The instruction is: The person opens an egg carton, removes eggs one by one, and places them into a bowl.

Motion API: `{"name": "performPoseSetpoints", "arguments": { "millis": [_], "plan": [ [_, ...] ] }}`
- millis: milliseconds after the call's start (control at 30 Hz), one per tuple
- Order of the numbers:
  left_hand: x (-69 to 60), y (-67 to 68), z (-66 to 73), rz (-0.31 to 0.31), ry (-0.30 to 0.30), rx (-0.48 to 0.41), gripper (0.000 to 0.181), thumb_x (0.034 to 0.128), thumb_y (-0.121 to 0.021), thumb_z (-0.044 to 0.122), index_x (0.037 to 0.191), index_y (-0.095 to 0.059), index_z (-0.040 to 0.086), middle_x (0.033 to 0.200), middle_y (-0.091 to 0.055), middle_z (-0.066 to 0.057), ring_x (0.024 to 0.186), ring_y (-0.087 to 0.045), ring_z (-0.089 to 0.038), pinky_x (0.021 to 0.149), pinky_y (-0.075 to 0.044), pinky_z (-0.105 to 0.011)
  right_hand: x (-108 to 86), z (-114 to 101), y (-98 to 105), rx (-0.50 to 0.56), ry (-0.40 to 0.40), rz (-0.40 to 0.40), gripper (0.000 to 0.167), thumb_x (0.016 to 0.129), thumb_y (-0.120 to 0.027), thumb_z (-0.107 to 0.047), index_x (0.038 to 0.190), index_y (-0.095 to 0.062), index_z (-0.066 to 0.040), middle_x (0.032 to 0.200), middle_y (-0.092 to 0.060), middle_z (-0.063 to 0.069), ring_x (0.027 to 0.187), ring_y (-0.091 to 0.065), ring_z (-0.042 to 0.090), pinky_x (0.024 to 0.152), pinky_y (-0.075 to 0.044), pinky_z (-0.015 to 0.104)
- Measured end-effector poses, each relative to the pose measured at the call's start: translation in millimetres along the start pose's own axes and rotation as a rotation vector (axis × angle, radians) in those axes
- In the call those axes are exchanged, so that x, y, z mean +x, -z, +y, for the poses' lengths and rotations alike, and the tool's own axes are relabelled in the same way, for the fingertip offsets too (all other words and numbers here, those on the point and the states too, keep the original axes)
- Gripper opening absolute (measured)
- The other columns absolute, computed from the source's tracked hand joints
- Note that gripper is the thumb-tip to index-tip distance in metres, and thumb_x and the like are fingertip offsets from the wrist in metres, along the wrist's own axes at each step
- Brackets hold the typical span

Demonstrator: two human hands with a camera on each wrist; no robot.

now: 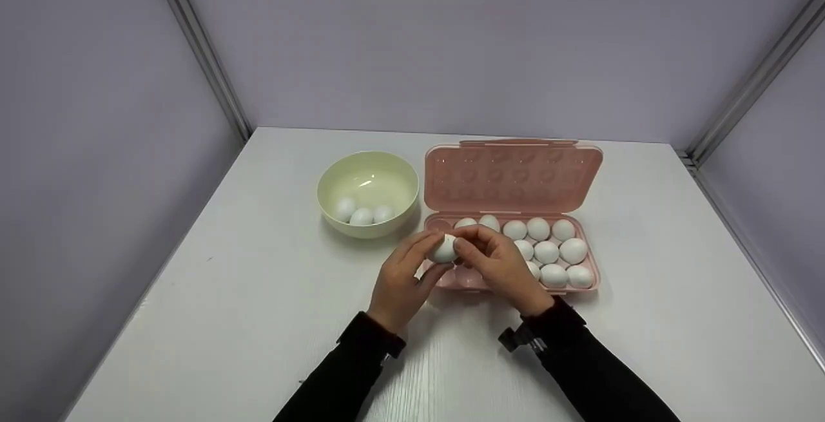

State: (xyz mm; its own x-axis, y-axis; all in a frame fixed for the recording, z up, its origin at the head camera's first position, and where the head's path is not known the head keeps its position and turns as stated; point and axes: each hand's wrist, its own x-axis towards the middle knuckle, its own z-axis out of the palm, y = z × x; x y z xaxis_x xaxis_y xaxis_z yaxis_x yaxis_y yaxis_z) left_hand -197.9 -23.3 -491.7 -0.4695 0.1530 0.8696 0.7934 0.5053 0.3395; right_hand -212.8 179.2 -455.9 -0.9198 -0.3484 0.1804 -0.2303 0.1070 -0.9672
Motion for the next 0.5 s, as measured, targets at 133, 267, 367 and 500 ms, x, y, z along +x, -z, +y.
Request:
{"name": "performPoseSetpoints", "arguments": {
  "millis": [133,267,367,500],
  "plan": [
    [-0.3,0.1,-0.3,0.006,-0.005,0.002,0.049,0.0827,-0.091,0.009,0.127,-0.072,0.000,0.124,-0.074,-0.015,0.117,-0.075,-0.025,0.105,-0.057,-0.026,0.1,0.9,-0.1,-0.005,0.002,0.004,0.030,0.108,-0.064,-0.020,0.133,-0.068,-0.002,0.114,-0.076,0.007,0.094,-0.073,0.014,0.085,-0.061,0.033],
    [0.0,0.5,0.1,0.002,-0.002,0.005,0.048,0.0832,-0.091,0.009,0.127,-0.072,-0.001,0.125,-0.074,-0.015,0.117,-0.074,-0.025,0.106,-0.057,-0.026,-0.1,0.4,-0.4,-0.014,-0.003,0.005,0.031,0.108,-0.064,-0.021,0.133,-0.068,-0.003,0.114,-0.076,0.007,0.094,-0.072,0.014,0.085,-0.060,0.031],
    [-0.1,0.6,-0.1,0.002,0.008,0.006,0.048,0.0838,-0.090,0.010,0.127,-0.072,-0.001,0.125,-0.074,-0.015,0.118,-0.074,-0.025,0.106,-0.057,-0.026,0.0,0.3,-1.0,-0.014,-0.007,0.006,0.031,0.108,-0.064,-0.021,0.132,-0.068,-0.002,0.111,-0.076,0.006,0.093,-0.072,0.016,0.084,-0.060,0.030],
    [-0.6,0.5,-1.3,0.018,0.025,0.013,0.050,0.0824,-0.092,0.010,0.127,-0.071,-0.001,0.126,-0.073,-0.015,0.119,-0.074,-0.026,0.105,-0.057,-0.026,0.5,1.0,-2.0,-0.017,-0.006,0.011,0.030,0.108,-0.065,-0.020,0.131,-0.068,-0.001,0.112,-0.076,0.007,0.095,-0.073,0.023,0.086,-0.062,0.037]
  ]
}}
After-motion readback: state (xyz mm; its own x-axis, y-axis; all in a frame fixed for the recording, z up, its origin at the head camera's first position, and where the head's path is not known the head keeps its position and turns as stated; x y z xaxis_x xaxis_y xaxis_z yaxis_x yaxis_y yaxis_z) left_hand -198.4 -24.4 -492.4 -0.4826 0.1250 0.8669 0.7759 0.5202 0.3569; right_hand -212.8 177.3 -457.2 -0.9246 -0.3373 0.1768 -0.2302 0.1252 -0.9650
